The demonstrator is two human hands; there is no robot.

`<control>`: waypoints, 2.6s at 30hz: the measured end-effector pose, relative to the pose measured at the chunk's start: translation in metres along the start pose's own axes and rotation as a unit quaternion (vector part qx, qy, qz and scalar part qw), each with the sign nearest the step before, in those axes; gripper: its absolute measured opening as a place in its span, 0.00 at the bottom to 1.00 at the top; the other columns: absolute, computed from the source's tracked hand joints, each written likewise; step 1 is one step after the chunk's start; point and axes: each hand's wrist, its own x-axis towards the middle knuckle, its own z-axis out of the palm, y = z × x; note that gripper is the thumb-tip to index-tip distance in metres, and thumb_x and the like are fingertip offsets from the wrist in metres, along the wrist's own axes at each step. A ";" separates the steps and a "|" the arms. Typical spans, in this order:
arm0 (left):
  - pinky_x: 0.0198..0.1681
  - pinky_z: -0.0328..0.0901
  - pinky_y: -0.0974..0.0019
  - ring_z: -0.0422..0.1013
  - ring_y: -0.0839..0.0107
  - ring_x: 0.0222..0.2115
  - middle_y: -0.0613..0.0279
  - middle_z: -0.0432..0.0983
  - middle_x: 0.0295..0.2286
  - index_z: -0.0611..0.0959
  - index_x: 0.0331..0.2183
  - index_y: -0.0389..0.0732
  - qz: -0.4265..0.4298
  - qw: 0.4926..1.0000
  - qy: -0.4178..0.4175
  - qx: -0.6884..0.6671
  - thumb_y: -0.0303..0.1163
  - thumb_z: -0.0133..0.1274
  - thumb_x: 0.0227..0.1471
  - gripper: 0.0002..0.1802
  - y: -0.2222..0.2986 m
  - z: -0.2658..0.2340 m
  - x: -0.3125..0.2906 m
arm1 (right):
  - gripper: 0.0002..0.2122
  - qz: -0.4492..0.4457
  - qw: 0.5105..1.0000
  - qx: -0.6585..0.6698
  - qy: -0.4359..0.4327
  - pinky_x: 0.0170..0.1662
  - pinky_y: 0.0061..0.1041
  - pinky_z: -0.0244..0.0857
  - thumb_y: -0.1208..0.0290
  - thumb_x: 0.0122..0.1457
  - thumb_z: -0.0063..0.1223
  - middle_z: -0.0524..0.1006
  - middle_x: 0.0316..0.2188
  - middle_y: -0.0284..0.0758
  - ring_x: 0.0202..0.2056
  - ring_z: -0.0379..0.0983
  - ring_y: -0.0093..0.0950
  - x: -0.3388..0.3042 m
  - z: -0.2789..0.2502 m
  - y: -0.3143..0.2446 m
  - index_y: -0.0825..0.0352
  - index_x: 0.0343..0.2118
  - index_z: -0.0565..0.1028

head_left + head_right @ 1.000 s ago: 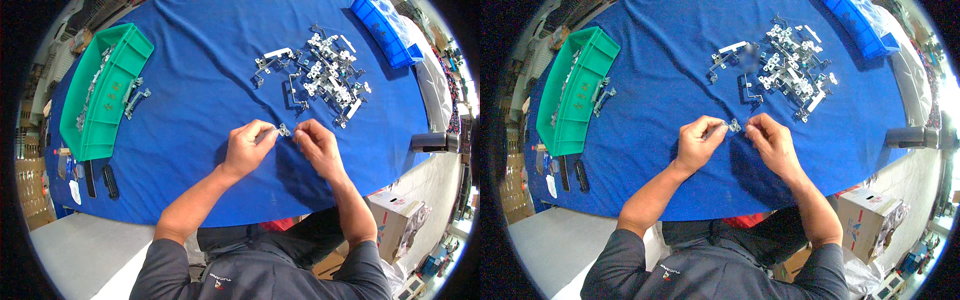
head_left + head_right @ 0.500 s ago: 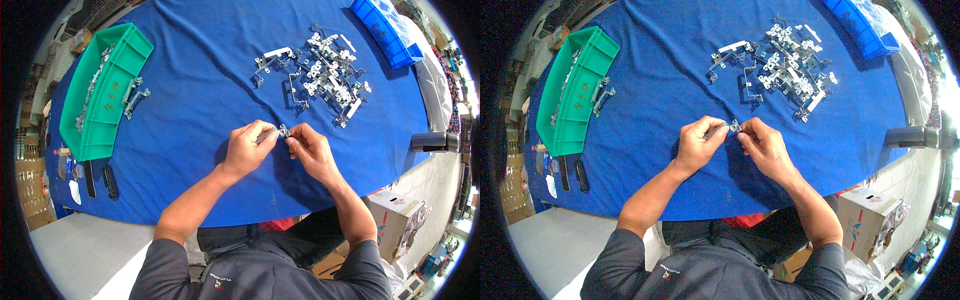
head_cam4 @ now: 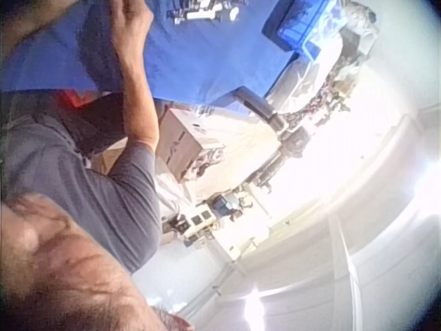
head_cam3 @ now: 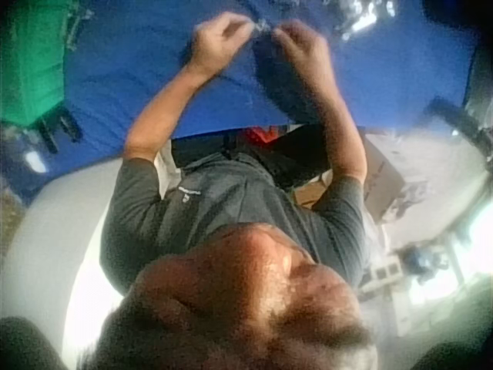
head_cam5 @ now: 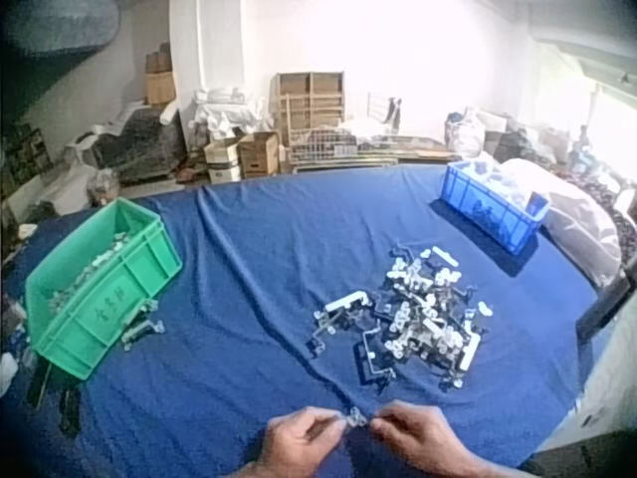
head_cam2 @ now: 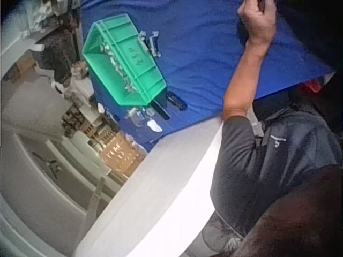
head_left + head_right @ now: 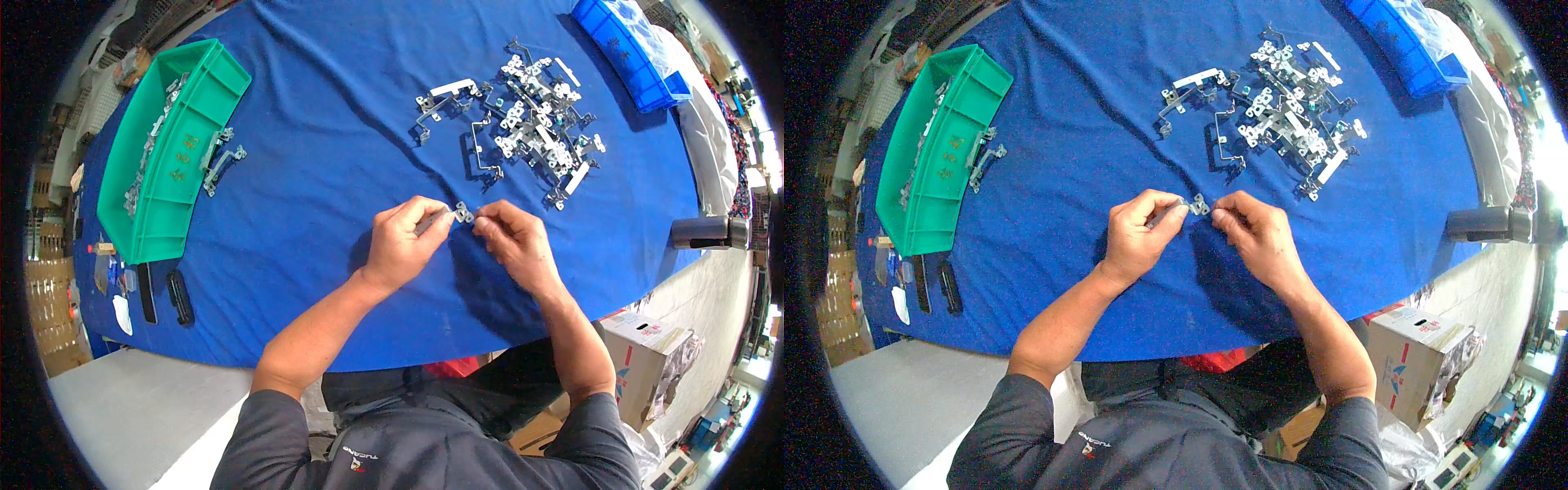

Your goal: The person assembles small metal brackets by hand, fitting the component pieces together at a work table.

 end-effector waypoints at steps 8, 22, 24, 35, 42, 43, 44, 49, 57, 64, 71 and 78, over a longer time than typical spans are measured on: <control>0.24 0.63 0.75 0.68 0.85 0.21 0.68 0.77 0.20 0.82 0.32 0.35 -0.007 1.000 0.011 -0.011 0.27 0.59 0.54 0.05 -0.001 -0.001 0.001 | 0.06 -0.012 0.999 -0.036 -0.023 0.25 0.22 0.64 0.72 0.62 0.54 0.74 0.19 0.30 0.22 0.69 0.17 -0.004 0.005 0.001 0.71 0.36 0.76; 0.25 0.67 0.69 0.74 0.75 0.21 0.58 0.79 0.23 0.82 0.31 0.35 0.028 0.997 -0.048 0.051 0.28 0.60 0.52 0.06 0.005 -0.002 0.001 | 0.05 -0.066 0.997 -0.045 -0.009 0.28 0.20 0.65 0.74 0.62 0.55 0.74 0.27 0.32 0.25 0.69 0.19 -0.002 0.007 0.008 0.69 0.37 0.75; 0.25 0.66 0.69 0.73 0.76 0.21 0.58 0.79 0.23 0.82 0.31 0.35 0.042 0.997 -0.046 0.051 0.28 0.60 0.52 0.06 0.004 -0.001 0.001 | 0.04 -0.095 0.989 -0.111 -0.001 0.28 0.20 0.64 0.74 0.62 0.55 0.74 0.28 0.31 0.26 0.68 0.19 0.000 0.008 0.011 0.69 0.36 0.74; 0.23 0.62 0.76 0.66 0.87 0.21 0.70 0.76 0.19 0.83 0.31 0.35 -0.013 1.000 0.013 -0.017 0.27 0.59 0.54 0.05 -0.002 -0.001 0.001 | 0.07 0.025 0.998 -0.003 -0.052 0.27 0.20 0.64 0.71 0.64 0.52 0.78 0.25 0.32 0.24 0.70 0.17 -0.004 0.004 0.001 0.70 0.38 0.74; 0.23 0.63 0.74 0.68 0.85 0.21 0.67 0.78 0.20 0.82 0.31 0.36 -0.009 1.000 -0.003 0.002 0.27 0.59 0.54 0.05 0.002 -0.002 0.001 | 0.06 -0.030 0.996 -0.074 -0.033 0.26 0.21 0.66 0.73 0.62 0.54 0.77 0.24 0.32 0.24 0.71 0.18 -0.002 0.002 0.006 0.70 0.37 0.74; 0.23 0.64 0.73 0.69 0.84 0.21 0.65 0.78 0.21 0.82 0.31 0.35 0.002 1.000 -0.008 0.017 0.28 0.60 0.53 0.05 0.002 -0.002 0.002 | 0.06 -0.029 0.996 -0.074 -0.032 0.26 0.21 0.66 0.73 0.62 0.54 0.77 0.24 0.32 0.24 0.71 0.18 -0.003 0.004 0.006 0.70 0.37 0.74; 0.23 0.64 0.73 0.69 0.84 0.21 0.65 0.78 0.21 0.82 0.31 0.35 0.002 1.000 -0.009 0.016 0.28 0.60 0.53 0.05 0.002 -0.001 0.001 | 0.06 -0.020 0.999 -0.023 -0.014 0.26 0.21 0.65 0.74 0.62 0.55 0.76 0.25 0.32 0.24 0.71 0.18 -0.003 0.008 0.006 0.70 0.37 0.74; 0.25 0.67 0.70 0.73 0.78 0.22 0.59 0.80 0.23 0.82 0.31 0.35 0.019 0.998 -0.036 0.057 0.27 0.60 0.52 0.06 0.007 -0.002 0.001 | 0.05 -0.055 0.996 0.068 0.007 0.23 0.21 0.62 0.75 0.61 0.56 0.74 0.26 0.33 0.23 0.70 0.18 -0.003 0.014 0.005 0.70 0.37 0.74; 0.25 0.66 0.73 0.71 0.81 0.21 0.62 0.79 0.22 0.82 0.31 0.35 0.028 0.999 -0.013 0.026 0.27 0.60 0.52 0.05 0.004 0.001 0.001 | 0.05 -0.063 0.996 0.008 0.066 0.27 0.20 0.63 0.73 0.63 0.54 0.74 0.24 0.28 0.24 0.67 0.16 0.000 0.003 0.003 0.70 0.36 0.75; 0.22 0.60 0.76 0.65 0.87 0.19 0.71 0.75 0.18 0.82 0.31 0.36 0.006 1.000 0.024 -0.010 0.26 0.59 0.54 0.04 -0.002 0.000 0.001 | 0.08 0.007 0.999 -0.024 -0.048 0.26 0.21 0.63 0.71 0.62 0.54 0.75 0.22 0.30 0.22 0.69 0.17 -0.004 0.005 0.001 0.70 0.39 0.76; 0.22 0.62 0.75 0.66 0.85 0.20 0.68 0.76 0.19 0.82 0.31 0.35 0.000 1.000 0.006 0.009 0.27 0.60 0.53 0.05 0.003 0.000 0.001 | 0.07 -0.002 0.999 -0.027 -0.019 0.24 0.21 0.65 0.73 0.61 0.55 0.74 0.23 0.31 0.22 0.70 0.17 -0.003 0.005 0.005 0.70 0.39 0.76; 0.25 0.66 0.70 0.73 0.77 0.21 0.59 0.79 0.23 0.82 0.30 0.35 0.039 0.998 -0.030 0.047 0.27 0.60 0.52 0.06 0.004 -0.001 0.001 | 0.06 -0.051 0.999 0.011 -0.009 0.27 0.22 0.66 0.74 0.61 0.55 0.75 0.26 0.31 0.24 0.71 0.18 -0.001 0.009 0.005 0.71 0.38 0.75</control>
